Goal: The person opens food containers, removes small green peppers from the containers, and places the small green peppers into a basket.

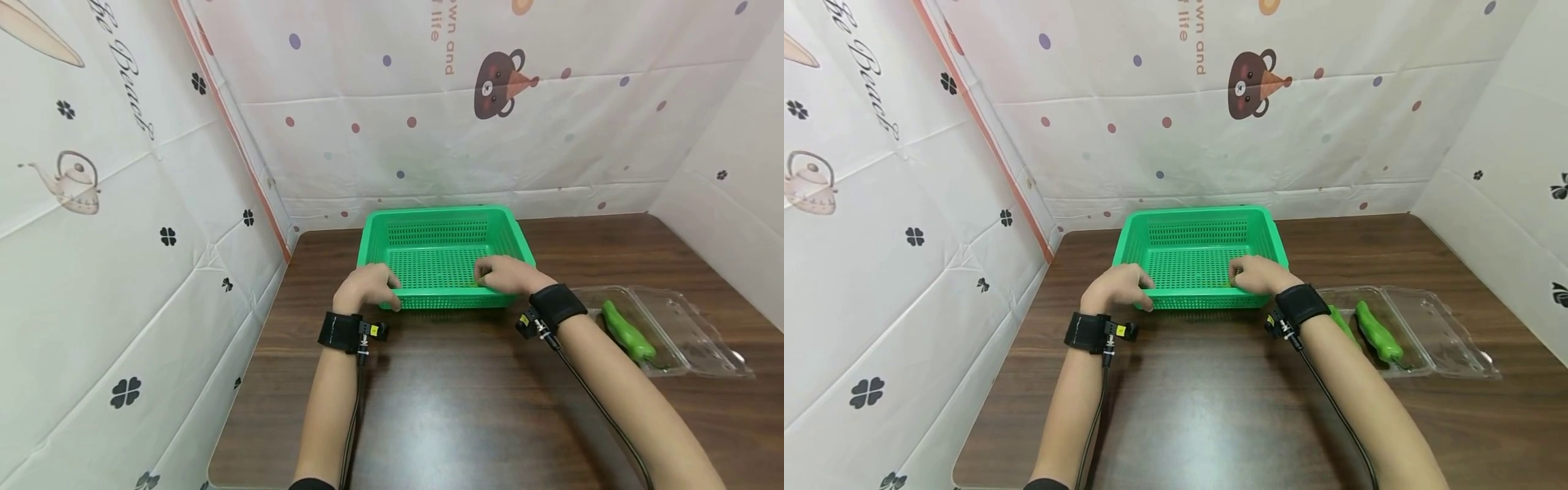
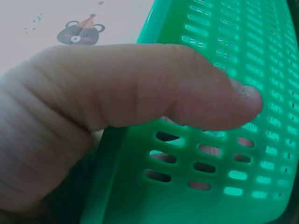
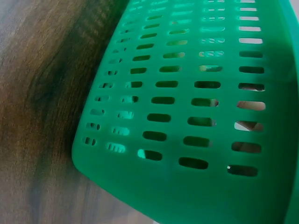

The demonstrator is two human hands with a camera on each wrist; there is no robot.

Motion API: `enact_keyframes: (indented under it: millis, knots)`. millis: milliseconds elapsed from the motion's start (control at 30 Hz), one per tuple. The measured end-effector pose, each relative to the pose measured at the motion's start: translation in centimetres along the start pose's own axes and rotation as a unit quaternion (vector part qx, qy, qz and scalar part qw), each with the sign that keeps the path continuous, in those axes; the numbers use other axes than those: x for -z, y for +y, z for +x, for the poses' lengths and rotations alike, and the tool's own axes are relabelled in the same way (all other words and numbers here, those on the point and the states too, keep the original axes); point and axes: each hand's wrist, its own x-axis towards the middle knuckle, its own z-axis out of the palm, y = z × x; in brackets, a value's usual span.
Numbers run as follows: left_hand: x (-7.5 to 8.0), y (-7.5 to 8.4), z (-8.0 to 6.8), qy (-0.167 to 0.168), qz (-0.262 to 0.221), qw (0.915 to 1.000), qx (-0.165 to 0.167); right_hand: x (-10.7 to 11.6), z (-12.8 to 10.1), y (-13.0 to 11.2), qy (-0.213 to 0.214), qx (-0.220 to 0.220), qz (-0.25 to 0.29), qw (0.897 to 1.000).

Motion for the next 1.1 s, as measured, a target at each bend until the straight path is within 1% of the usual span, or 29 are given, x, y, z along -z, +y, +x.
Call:
enact_keyframes:
  millis: [133,267,367,600,800,900,1100]
  knots:
    - [-0.12,-0.04,0.03,0.005,0.005,1.0000,-0.001,0.04,0.04,-0.17,-0.013,-0.009,-0.001,1.000]
    - [-0.22,-0.09,0.07,0.002,0.002,1.0000,0.001,-0.01,0.05,-0.29,-0.024,-0.012,-0.016,1.000]
    - [-0.28,-0.10,0.09,0.000,-0.003,1.0000,0.004,-0.07,0.04,-0.31,-0.022,-0.008,-0.023,0.999]
    - [-0.23,-0.10,0.02,0.009,0.003,1.0000,0.000,0.05,0.05,-0.47,-0.018,-0.008,-0.029,0.999]
    - [-0.16,0.00,0.01,0.003,0.006,0.9999,-0.009,0.05,0.06,-0.41,-0.012,-0.021,-0.047,0.999]
    - [-0.15,0.07,-0.07,0.005,0.004,1.0000,-0.005,0.03,0.05,-0.41,-0.007,-0.029,-0.049,0.998]
    - [-0.24,0.11,-0.06,0.005,0.004,1.0000,0.000,0.01,-0.08,-0.38,-0.020,-0.040,-0.042,0.998]
